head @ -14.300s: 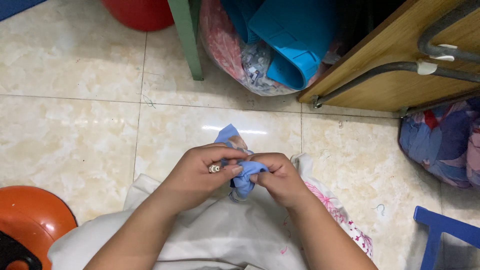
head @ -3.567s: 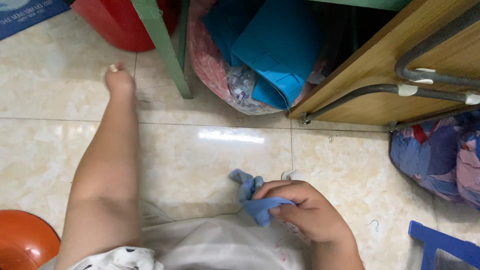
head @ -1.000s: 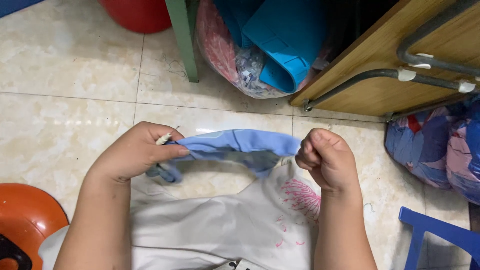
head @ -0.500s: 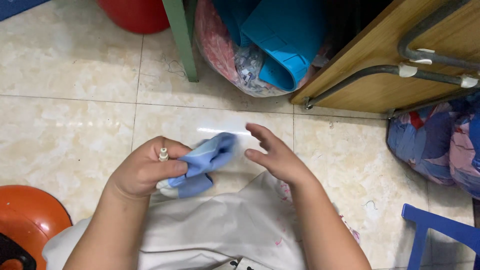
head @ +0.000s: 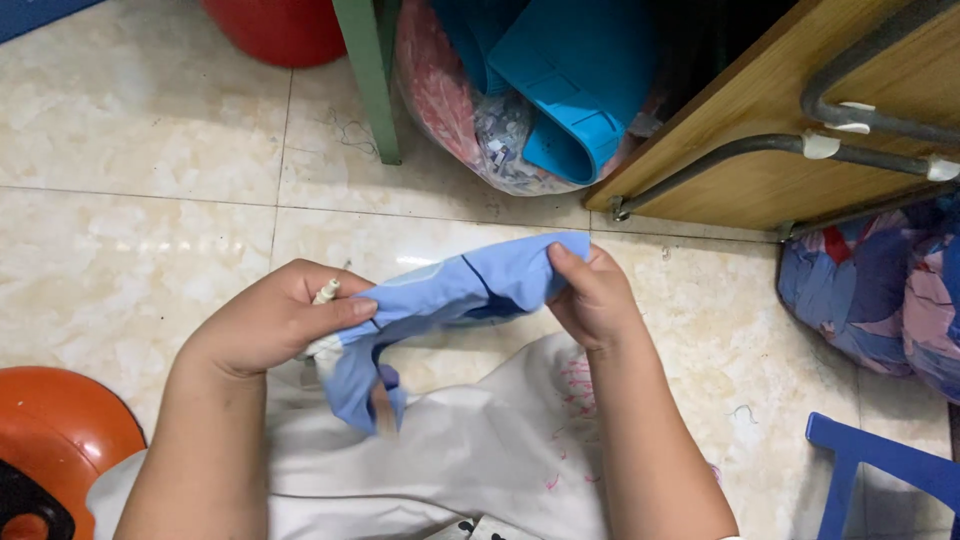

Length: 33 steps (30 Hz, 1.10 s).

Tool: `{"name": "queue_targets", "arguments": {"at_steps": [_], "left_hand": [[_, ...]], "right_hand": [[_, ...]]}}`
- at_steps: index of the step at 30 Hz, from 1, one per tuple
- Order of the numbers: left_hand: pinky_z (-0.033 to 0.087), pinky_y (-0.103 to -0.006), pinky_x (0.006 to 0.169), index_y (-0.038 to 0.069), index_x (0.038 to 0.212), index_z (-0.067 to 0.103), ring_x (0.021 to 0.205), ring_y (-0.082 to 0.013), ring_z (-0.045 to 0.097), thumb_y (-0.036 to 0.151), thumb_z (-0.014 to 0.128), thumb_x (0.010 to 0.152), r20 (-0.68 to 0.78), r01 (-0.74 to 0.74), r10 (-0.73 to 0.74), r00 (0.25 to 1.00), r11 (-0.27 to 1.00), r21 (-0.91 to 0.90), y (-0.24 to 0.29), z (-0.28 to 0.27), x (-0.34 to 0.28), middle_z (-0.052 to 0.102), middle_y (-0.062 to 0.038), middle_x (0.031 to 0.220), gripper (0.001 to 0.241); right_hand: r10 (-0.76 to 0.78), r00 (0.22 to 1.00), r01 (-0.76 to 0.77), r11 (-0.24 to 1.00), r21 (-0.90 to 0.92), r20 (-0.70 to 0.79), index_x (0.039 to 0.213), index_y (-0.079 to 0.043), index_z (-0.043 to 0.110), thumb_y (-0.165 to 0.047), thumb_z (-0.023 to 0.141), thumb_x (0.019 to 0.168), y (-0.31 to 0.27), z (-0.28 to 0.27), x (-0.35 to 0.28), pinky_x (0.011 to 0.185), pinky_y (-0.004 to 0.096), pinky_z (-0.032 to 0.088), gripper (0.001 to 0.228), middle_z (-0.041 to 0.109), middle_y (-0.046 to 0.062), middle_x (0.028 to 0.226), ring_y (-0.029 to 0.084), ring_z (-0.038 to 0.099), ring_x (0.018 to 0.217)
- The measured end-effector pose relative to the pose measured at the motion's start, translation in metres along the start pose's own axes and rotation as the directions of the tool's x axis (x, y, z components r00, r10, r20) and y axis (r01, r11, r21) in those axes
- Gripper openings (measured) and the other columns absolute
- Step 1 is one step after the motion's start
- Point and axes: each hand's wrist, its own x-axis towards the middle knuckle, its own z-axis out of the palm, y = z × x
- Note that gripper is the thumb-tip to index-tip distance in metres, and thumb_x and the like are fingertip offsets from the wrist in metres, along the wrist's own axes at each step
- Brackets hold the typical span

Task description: Hand-sewing a small piece of blue fabric using a needle and thread

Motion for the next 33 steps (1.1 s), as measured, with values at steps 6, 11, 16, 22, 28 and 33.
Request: {"name": "queue_targets", "arguments": {"at_steps": [6,11,16,22,28,33], "left_hand": [[0.051,-0.0488,0.096,0.004,0.12,0.076,0.108,-0.0402,0.071,0.016,0.062,0.095,-0.047,-0.05,0.082,0.996,0.883,0.467,0.004,0.037,0.021,0.078,-0.021,0.112,0.03],[0.052,-0.0433,0.095,0.003,0.129,0.071,0.108,-0.0245,0.067,0.011,0.073,0.091,0.074,-0.297,0.291,0.954,0.952,0.075,-0.032,0.084,0.032,0.077,-0.014,0.109,0.039],[0.048,-0.0224,0.055,0.003,0.097,0.078,0.059,-0.0103,0.059,0.009,0.078,0.086,-0.089,0.039,-0.043,0.995,0.998,-0.043,-0.032,0.103,0.021,0.067,-0.001,0.067,0.012],[0.042,-0.0239,0.053,0.006,0.095,0.072,0.057,-0.0089,0.053,0.009,0.071,0.092,-0.186,0.013,-0.032,0.982,0.995,-0.101,-0.015,0.101,0.018,0.06,0.001,0.063,0.004],[0.032,-0.0264,0.068,0.013,0.08,0.057,0.073,-0.0113,0.042,0.02,0.066,0.092,-0.248,0.249,-0.245,0.937,0.968,-0.012,0.015,0.111,0.001,0.049,0.004,0.078,0.017],[0.042,-0.0246,0.063,0.015,0.09,0.066,0.077,-0.0099,0.051,0.021,0.069,0.093,-0.262,0.159,-0.108,0.959,0.97,0.184,0.019,0.111,-0.007,0.059,0.004,0.087,0.008]], "right_hand": [[0.15,0.98,-0.1,0.938,-0.331,0.129,0.069,-0.007,0.066,-0.011,0.078,0.088,-0.022,0.038,-0.026,0.038,0.024,0.046,0.022,0.056,0.002,0.049,0.01,0.055,0.038],[0.333,0.903,-0.174,0.861,-0.478,0.272,0.058,-0.008,0.065,-0.009,0.078,0.088,-0.007,0.046,-0.043,0.035,0.017,0.036,0.032,0.052,-0.003,0.042,0.003,0.046,0.037],[0.357,0.901,-0.239,0.883,-0.403,0.248,0.061,-0.006,0.064,-0.015,0.065,0.102,0.004,0.021,-0.057,0.036,0.02,0.037,0.041,0.047,-0.001,0.042,0.004,0.04,0.037],[0.281,0.923,-0.221,0.947,-0.233,0.264,0.108,0.011,0.071,0.001,0.067,0.087,-0.015,0.025,-0.067,0.047,0.023,0.051,0.023,0.067,0.008,0.064,0.009,0.059,0.05],[0.186,0.954,-0.043,0.862,-0.505,0.236,0.091,-0.001,0.078,-0.016,0.074,0.089,-0.05,0.044,-0.071,0.063,0.028,0.041,0.016,0.065,0.004,0.078,0.013,0.055,0.07],[0.124,0.968,-0.007,0.884,-0.467,0.219,0.091,0.0,0.078,-0.013,0.074,0.089,-0.044,0.046,-0.072,0.063,0.028,0.04,0.014,0.065,0.005,0.077,0.013,0.054,0.07]]}}
